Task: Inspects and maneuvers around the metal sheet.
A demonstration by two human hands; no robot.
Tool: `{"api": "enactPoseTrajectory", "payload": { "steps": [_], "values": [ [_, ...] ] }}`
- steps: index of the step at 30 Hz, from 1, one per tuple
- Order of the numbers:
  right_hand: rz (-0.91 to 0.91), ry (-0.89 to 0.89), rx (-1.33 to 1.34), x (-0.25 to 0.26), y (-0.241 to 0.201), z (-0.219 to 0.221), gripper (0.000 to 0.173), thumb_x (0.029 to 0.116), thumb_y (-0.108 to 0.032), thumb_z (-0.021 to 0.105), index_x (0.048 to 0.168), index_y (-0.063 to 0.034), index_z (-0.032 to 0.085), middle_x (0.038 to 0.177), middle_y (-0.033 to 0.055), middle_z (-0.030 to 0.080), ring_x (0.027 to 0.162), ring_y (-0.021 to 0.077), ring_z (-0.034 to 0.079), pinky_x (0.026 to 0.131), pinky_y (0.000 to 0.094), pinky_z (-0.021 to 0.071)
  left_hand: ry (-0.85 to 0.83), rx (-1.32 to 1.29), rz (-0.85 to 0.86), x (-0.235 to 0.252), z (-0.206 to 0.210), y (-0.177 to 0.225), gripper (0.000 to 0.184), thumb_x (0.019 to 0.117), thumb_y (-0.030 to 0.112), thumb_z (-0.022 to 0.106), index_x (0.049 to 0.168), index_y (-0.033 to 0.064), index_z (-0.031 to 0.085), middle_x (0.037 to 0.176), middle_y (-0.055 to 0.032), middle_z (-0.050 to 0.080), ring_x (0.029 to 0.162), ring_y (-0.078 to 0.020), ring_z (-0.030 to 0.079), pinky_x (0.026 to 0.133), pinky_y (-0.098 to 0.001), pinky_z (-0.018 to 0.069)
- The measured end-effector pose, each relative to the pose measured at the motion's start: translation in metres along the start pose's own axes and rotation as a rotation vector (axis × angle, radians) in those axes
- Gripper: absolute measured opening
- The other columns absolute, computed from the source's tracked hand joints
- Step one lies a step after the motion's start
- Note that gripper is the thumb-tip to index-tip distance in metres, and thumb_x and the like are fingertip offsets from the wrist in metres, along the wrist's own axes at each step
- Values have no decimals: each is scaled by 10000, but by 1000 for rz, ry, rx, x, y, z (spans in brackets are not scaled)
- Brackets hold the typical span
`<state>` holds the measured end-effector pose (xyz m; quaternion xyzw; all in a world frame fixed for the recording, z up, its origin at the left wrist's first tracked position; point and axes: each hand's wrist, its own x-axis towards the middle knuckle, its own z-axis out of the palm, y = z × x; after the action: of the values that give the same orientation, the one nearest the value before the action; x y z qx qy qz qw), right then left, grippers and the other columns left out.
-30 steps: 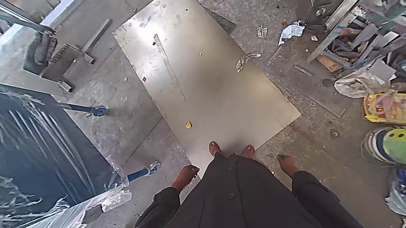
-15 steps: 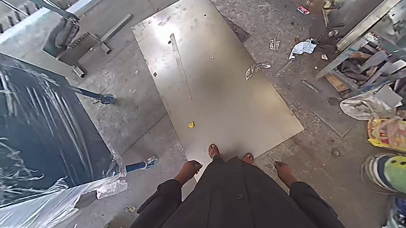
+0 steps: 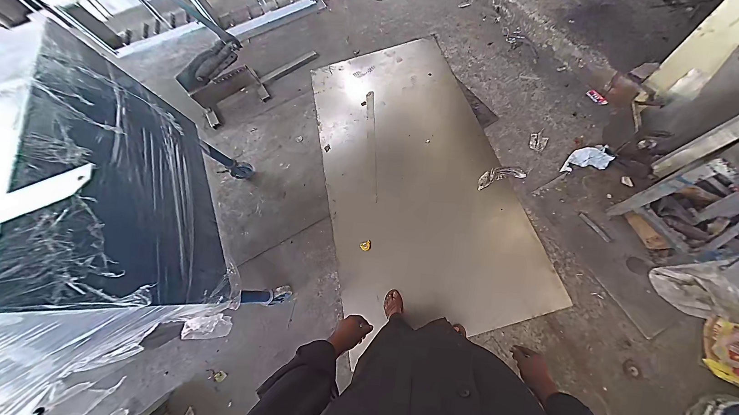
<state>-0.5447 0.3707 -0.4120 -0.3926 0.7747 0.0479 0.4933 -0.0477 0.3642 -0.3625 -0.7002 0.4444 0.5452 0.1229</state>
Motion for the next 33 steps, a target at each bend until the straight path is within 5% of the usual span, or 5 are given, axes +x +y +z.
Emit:
{"api": "enactPoseTrajectory", "payload": {
  "steps": [20, 33],
  "values": [
    [-67, -66, -101, -4, -22, -14, 430, 1103, -354, 482, 1290, -33, 699, 1281, 230, 690, 1260, 380, 622, 1102, 574, 426, -21, -3, 16, 16, -15, 16, 479, 1076, 399, 508, 1212, -20, 695, 1152, -219, 718, 1073, -344, 698, 1004, -547, 512],
    [-67, -104, -157, -11, -30, 1, 441, 1091, -426, 470, 1274, -112, 721, 1257, 164, 717, 1224, 338, 651, 1064, 585, 461, -6, -4, 13, 22, -24, 7, 458, 1063, 399, 530, 1178, -7, 709, 1099, -200, 723, 1023, -317, 699, 969, -533, 525]
  ]
}}
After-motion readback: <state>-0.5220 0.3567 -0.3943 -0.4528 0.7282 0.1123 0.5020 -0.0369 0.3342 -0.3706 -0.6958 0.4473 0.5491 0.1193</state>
